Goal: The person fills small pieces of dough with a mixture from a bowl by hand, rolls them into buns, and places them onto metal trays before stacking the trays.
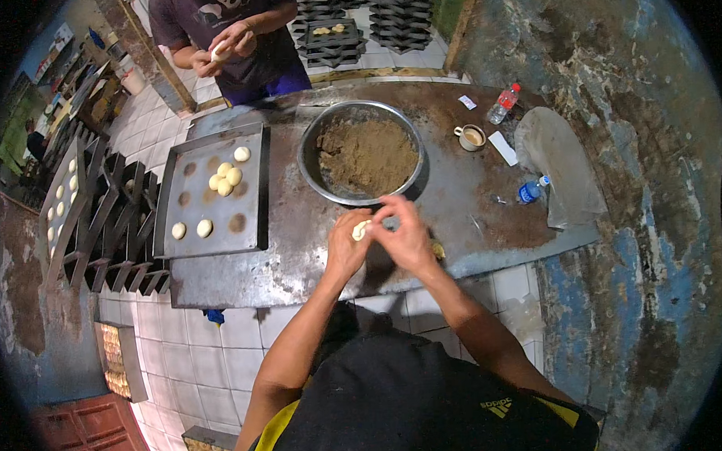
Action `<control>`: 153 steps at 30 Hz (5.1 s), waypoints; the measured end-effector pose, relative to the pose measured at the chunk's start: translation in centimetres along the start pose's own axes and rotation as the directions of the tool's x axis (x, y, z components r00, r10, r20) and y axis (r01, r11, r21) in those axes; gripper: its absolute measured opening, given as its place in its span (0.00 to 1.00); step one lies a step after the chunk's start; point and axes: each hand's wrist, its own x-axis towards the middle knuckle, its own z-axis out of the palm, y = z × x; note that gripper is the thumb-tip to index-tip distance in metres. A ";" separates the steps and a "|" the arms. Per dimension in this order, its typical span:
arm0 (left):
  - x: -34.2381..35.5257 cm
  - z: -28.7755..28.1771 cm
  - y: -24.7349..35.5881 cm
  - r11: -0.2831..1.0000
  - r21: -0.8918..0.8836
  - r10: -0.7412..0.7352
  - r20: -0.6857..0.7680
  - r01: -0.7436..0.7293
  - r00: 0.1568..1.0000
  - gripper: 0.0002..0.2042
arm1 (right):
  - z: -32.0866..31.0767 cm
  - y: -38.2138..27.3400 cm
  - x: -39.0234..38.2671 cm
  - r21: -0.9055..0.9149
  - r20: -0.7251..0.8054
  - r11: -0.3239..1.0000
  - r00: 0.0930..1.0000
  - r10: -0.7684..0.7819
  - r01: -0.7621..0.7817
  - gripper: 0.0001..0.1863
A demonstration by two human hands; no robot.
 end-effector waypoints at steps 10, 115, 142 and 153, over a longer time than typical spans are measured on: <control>-6.0 -3.0 3.9 0.981 0.011 -0.191 0.259 0.195 0.947 0.29 | -1.8 -1.5 -1.2 0.264 0.590 0.883 0.790 0.170 -0.387 0.25; 13.6 -7.5 -9.7 0.926 0.072 -0.365 -0.081 0.371 0.927 0.24 | 13.6 7.4 12.4 0.133 0.447 0.916 0.847 0.286 -0.379 0.24; -5.6 -2.5 4.9 0.994 -0.087 -0.062 0.044 0.065 0.997 0.17 | -0.8 -1.4 -0.8 0.456 0.520 0.781 0.840 0.155 -0.427 0.29; -9.6 -12.4 4.7 0.940 0.001 -0.341 0.069 0.342 0.937 0.44 | 7.3 -4.5 1.0 0.518 0.741 0.642 0.671 -0.008 -0.565 0.22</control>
